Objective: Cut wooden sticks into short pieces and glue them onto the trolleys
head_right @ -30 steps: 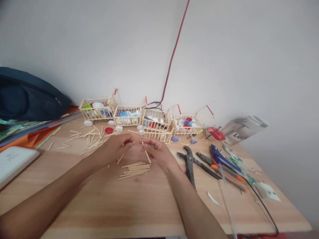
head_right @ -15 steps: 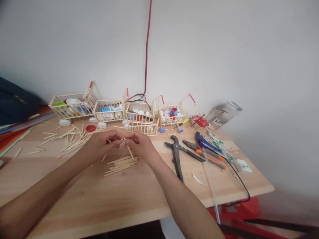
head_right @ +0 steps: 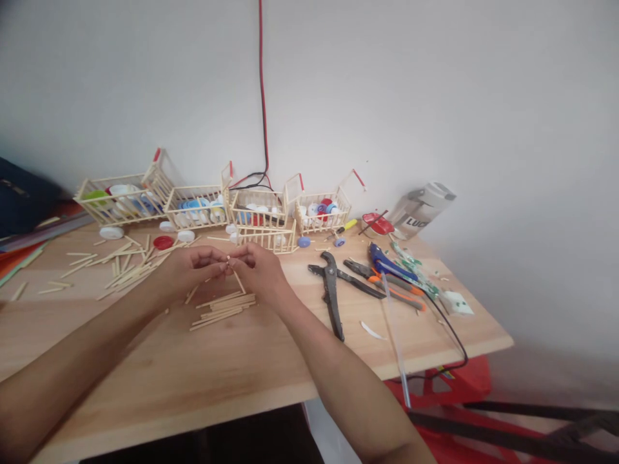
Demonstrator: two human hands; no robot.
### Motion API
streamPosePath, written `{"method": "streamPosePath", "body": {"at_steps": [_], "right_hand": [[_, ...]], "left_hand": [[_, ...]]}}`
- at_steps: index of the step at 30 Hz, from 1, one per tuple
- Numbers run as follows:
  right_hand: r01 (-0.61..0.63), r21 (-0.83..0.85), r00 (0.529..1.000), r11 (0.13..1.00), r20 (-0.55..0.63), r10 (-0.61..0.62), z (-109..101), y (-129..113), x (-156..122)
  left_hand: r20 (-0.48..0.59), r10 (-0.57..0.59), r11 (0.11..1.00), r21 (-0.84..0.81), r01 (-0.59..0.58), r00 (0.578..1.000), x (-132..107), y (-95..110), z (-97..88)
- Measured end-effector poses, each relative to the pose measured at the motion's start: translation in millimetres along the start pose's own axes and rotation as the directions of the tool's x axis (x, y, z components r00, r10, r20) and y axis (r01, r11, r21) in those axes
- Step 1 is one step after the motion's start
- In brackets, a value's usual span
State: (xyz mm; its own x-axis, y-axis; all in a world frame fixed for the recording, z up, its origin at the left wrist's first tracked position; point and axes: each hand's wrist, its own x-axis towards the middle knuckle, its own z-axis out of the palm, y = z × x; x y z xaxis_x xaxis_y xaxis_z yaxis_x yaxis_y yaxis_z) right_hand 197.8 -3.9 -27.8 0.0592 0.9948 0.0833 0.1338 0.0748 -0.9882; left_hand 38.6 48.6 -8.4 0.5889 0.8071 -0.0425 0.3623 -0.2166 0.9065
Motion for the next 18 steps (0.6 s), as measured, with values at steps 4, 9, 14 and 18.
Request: {"method": "streamPosePath", "body": {"at_steps": [4, 9, 14, 18], "right_hand": [[-0.003, 0.016, 1.000, 1.000, -0.019, 0.003, -1, -4, 0], [0.053, -0.014, 0.999, 0.998, -0.010, -0.054, -1, -11, -3], [0.034, -0.012, 0.999, 0.999, 0.038, -0.033, 0, -9, -5], [0.077, -0.185, 0.997, 0.980, 0.027, -0.073, -7, -14, -4]], "left_hand": [[-0.036, 0.029, 0.994, -0.103, -0.033, 0.999, -2, 6, 3.8], [-0.046, 0.042, 0.965, -0.256, -0.053, 0.998, -4, 7, 5.2], [-0.032, 0.019, 0.939, -0.343, -0.029, 0.999, -2, 2, 6.3], [-0.077, 0.018, 0.938, -0.345, -0.043, 0.997, -1, -1, 9.3]]}}
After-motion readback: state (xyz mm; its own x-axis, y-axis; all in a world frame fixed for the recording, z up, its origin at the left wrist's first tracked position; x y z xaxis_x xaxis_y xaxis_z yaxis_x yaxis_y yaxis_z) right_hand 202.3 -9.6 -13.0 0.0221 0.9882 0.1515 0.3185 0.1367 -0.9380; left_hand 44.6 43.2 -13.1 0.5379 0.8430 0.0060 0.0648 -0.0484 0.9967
